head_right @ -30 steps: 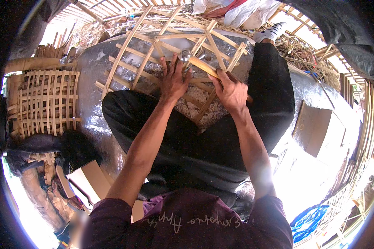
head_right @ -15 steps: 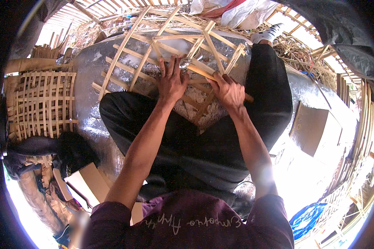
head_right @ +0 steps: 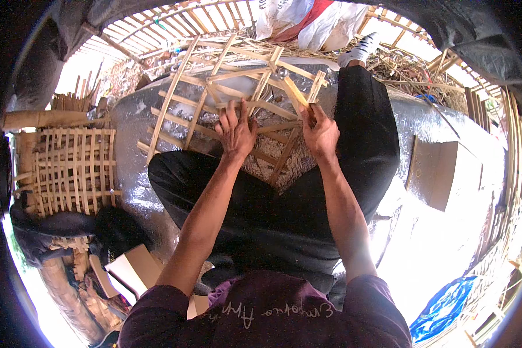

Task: The person assembles a bamboo lattice by driving nails into the intersections of thin wood strips using a hammer. They handle the wooden structure, flipping it over and repositioning it on a tarp while continuing to secure the joints.

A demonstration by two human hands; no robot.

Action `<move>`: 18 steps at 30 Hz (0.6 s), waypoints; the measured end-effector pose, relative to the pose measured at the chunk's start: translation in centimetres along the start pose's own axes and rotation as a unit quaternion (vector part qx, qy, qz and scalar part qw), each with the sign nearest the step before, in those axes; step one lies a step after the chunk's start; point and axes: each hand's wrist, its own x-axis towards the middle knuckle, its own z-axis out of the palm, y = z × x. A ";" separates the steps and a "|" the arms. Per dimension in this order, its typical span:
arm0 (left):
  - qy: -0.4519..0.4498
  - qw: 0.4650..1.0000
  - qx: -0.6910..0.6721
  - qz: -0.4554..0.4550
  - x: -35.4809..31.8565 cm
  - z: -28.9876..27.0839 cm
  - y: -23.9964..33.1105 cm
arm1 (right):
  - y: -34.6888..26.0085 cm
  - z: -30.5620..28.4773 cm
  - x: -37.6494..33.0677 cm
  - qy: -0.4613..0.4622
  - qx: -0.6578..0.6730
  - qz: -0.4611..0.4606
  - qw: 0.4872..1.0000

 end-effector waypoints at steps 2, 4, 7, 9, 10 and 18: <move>0.040 0.999 0.016 0.023 0.3 -0.1 0.0 | 0.4 -0.3 0.3 0.000 0.013 0.022 1.000; -0.006 1.000 0.010 0.013 0.6 0.2 -0.1 | 0.9 -0.4 0.7 0.006 0.027 0.035 0.999; -0.023 1.000 0.020 0.004 1.0 0.5 -0.2 | 1.0 -0.3 0.8 0.011 0.051 0.043 0.998; -0.008 0.999 0.032 0.011 1.4 0.3 -0.5 | 0.9 -0.7 0.7 0.001 0.073 0.048 0.996; 0.007 0.999 0.030 0.026 1.7 0.1 -0.6 | 0.8 -0.8 0.5 0.010 0.087 0.039 0.995; -0.031 0.996 0.017 0.082 2.5 -1.2 -1.5 | 0.2 -1.7 0.7 -0.053 0.091 0.072 0.992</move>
